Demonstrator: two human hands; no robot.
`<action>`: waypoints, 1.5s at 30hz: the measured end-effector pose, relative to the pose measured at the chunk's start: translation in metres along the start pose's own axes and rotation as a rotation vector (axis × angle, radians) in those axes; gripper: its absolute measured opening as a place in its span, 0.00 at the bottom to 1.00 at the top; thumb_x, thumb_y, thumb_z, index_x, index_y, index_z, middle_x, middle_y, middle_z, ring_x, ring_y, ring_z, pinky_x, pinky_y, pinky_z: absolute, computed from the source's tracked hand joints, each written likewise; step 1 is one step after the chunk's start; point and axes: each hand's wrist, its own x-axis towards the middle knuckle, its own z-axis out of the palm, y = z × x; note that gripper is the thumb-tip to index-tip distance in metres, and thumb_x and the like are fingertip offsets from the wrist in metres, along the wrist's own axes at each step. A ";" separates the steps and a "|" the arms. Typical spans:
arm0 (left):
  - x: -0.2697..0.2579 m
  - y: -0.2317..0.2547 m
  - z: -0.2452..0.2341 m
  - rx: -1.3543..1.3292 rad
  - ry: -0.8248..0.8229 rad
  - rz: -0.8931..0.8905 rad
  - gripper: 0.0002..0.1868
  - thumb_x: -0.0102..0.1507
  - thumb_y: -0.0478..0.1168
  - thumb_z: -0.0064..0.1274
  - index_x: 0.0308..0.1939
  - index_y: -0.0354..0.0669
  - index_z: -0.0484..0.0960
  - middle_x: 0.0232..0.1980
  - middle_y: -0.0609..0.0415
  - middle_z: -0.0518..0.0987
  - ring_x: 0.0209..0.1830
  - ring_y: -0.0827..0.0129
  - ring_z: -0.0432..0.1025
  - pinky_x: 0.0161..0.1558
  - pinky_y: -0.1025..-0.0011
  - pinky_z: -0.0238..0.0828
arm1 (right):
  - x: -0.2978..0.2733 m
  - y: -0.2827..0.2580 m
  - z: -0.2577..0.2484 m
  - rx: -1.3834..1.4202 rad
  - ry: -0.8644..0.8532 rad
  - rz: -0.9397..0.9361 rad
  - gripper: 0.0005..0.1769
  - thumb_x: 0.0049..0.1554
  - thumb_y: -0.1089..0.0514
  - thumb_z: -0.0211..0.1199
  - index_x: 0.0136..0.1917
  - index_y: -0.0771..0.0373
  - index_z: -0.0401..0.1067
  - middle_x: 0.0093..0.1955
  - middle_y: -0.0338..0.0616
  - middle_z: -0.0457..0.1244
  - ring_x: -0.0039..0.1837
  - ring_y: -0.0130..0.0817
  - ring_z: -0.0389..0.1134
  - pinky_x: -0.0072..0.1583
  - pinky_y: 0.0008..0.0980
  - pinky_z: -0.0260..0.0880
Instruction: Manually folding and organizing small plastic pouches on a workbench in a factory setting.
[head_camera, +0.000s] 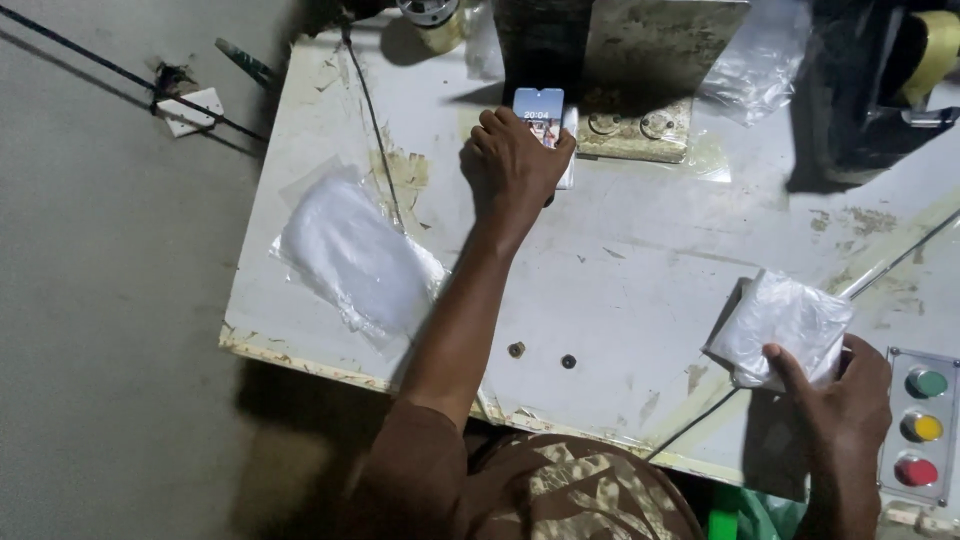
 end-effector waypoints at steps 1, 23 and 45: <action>0.002 0.000 0.008 -0.001 0.000 0.002 0.42 0.59 0.73 0.51 0.51 0.35 0.75 0.46 0.46 0.76 0.46 0.53 0.73 0.48 0.56 0.70 | -0.001 -0.004 -0.002 0.000 0.002 0.002 0.37 0.56 0.36 0.75 0.60 0.72 0.76 0.57 0.64 0.67 0.53 0.61 0.69 0.48 0.57 0.68; -0.152 0.093 0.039 -1.288 -0.769 0.531 0.30 0.67 0.36 0.55 0.72 0.40 0.64 0.48 0.53 0.74 0.35 0.80 0.66 0.40 0.81 0.64 | -0.091 0.257 -0.089 0.768 0.711 0.345 0.18 0.68 0.42 0.67 0.59 0.51 0.64 0.62 0.34 0.66 0.63 0.27 0.67 0.60 0.28 0.70; -0.236 0.176 0.019 -1.241 -0.614 1.034 0.24 0.67 0.44 0.57 0.63 0.33 0.75 0.47 0.45 0.77 0.39 0.59 0.73 0.42 0.66 0.73 | -0.030 0.510 0.407 0.522 0.032 0.638 0.22 0.55 0.37 0.69 0.58 0.45 0.78 0.60 0.41 0.70 0.66 0.46 0.68 0.66 0.45 0.68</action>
